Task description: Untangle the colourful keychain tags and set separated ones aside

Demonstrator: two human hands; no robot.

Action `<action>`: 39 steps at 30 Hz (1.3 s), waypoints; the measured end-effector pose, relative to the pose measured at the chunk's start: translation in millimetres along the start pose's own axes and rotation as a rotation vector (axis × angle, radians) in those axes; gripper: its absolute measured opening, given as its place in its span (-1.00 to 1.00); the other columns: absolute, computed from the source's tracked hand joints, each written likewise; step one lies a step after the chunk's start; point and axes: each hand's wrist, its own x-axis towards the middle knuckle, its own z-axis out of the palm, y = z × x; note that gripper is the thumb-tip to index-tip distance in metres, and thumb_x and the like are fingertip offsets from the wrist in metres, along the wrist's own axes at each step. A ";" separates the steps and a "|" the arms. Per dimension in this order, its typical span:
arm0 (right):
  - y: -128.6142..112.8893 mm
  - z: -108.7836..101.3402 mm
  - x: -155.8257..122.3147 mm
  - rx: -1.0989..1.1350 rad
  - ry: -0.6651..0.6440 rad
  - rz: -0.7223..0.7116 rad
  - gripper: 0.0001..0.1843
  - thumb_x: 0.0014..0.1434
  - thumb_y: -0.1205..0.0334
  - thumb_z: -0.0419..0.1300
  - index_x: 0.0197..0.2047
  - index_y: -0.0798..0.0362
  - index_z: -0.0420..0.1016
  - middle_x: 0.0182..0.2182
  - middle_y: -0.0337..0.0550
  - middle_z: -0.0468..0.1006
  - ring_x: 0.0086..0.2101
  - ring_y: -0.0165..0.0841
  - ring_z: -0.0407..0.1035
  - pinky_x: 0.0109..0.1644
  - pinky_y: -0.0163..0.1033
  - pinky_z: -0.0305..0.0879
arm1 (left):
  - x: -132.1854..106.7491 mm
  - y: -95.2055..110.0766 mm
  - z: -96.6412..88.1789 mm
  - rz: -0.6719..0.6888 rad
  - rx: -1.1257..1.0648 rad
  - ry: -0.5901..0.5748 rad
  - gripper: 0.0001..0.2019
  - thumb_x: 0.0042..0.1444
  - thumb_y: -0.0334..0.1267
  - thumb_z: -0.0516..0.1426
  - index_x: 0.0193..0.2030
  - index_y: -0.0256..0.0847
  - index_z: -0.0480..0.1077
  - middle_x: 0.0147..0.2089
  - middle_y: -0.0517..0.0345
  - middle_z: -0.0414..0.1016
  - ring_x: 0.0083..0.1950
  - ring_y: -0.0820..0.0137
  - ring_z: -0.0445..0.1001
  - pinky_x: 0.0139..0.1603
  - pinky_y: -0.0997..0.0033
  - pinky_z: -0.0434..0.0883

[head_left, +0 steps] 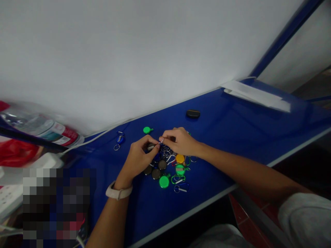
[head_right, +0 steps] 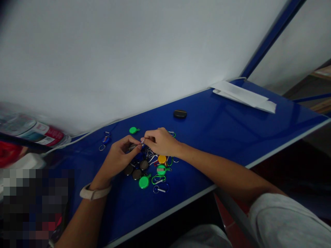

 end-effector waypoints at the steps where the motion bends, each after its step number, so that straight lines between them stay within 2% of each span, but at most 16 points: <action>1: 1.4 -0.2 0.3 -0.001 0.013 -0.007 -0.67 0.32 0.19 0.16 -0.47 0.11 0.45 -0.64 -0.31 0.39 -0.59 -0.52 0.22 -0.44 -0.34 0.03 | 0.0 -0.3 0.0 -0.004 -0.014 0.001 -0.87 0.21 -0.19 0.24 -0.25 -0.22 0.48 -0.29 0.14 0.56 -0.28 0.37 0.49 -0.25 0.40 0.37; 6: 10.0 -9.4 5.9 0.033 0.116 0.024 -0.64 0.33 0.12 0.17 -0.46 0.11 0.49 -0.62 -0.27 0.44 -0.58 -0.51 0.24 -0.44 -0.33 0.09 | 1.3 -1.5 -0.3 -0.019 -0.003 0.021 -0.85 0.20 -0.17 0.25 -0.24 -0.22 0.47 -0.30 0.14 0.55 -0.30 0.38 0.48 -0.28 0.40 0.35; 10: 12.9 -23.0 11.9 0.076 0.338 0.100 -0.63 0.26 0.03 0.24 -0.47 0.11 0.49 -0.61 -0.25 0.42 -0.57 -0.49 0.20 -0.46 -0.30 0.10 | 1.9 0.2 -1.9 -0.018 0.006 0.035 -0.84 0.21 -0.16 0.23 -0.26 -0.22 0.46 -0.32 0.14 0.54 -0.32 0.38 0.48 -0.30 0.39 0.35; 13: 12.6 -27.8 13.8 0.093 0.411 0.113 -0.64 0.21 0.01 0.28 -0.47 0.11 0.49 -0.62 -0.26 0.38 -0.58 -0.49 0.16 -0.48 -0.29 0.08 | 1.1 2.8 -3.1 -0.011 0.021 0.043 -0.85 0.21 -0.19 0.21 -0.30 -0.23 0.45 -0.34 0.15 0.53 -0.34 0.38 0.48 -0.31 0.39 0.34; 17: 12.7 -26.9 13.7 0.105 0.333 0.090 -0.67 0.23 0.04 0.23 -0.45 0.11 0.49 -0.60 -0.24 0.41 -0.56 -0.48 0.20 -0.45 -0.28 0.13 | 0.7 3.9 -4.8 0.005 0.056 0.083 -0.86 0.19 -0.21 0.21 -0.33 -0.23 0.44 -0.39 0.17 0.50 -0.36 0.38 0.46 -0.34 0.40 0.32; 21: 14.1 -25.8 12.9 0.206 0.207 0.084 -0.80 0.18 0.13 0.25 -0.28 0.11 0.49 -0.56 -0.25 0.47 -0.53 -0.46 0.30 -0.41 -0.28 0.21 | 1.3 2.3 -7.5 0.024 0.043 0.155 -0.85 0.19 -0.20 0.20 -0.34 -0.22 0.43 -0.41 0.17 0.48 -0.36 0.38 0.45 -0.33 0.39 0.32; 25: 12.8 -25.5 10.9 0.245 0.124 0.023 -0.80 0.18 0.18 0.23 -0.16 0.11 0.47 -0.48 -0.22 0.54 -0.46 -0.43 0.38 -0.33 -0.25 0.28 | 2.5 1.8 -9.6 0.036 0.048 0.213 -0.87 0.18 -0.22 0.19 -0.34 -0.22 0.43 -0.40 0.16 0.48 -0.38 0.40 0.43 -0.32 0.39 0.32; 29: 11.9 -24.8 9.7 0.213 0.128 -0.003 -0.81 0.21 0.23 0.18 -0.12 0.11 0.45 -0.45 -0.21 0.56 -0.43 -0.43 0.40 -0.29 -0.24 0.30 | 3.4 0.9 -9.8 0.019 0.065 0.225 -0.88 0.17 -0.23 0.19 -0.34 -0.22 0.43 -0.40 0.16 0.48 -0.38 0.40 0.42 -0.33 0.40 0.32; 39: 13.7 -24.7 10.3 0.158 0.164 0.021 -0.87 0.24 0.24 0.16 -0.21 0.10 0.47 -0.49 -0.24 0.49 -0.46 -0.45 0.34 -0.31 -0.26 0.26 | 3.4 2.0 -10.3 0.012 0.081 0.240 -0.88 0.15 -0.22 0.19 -0.35 -0.20 0.44 -0.39 0.16 0.50 -0.36 0.39 0.46 -0.32 0.40 0.34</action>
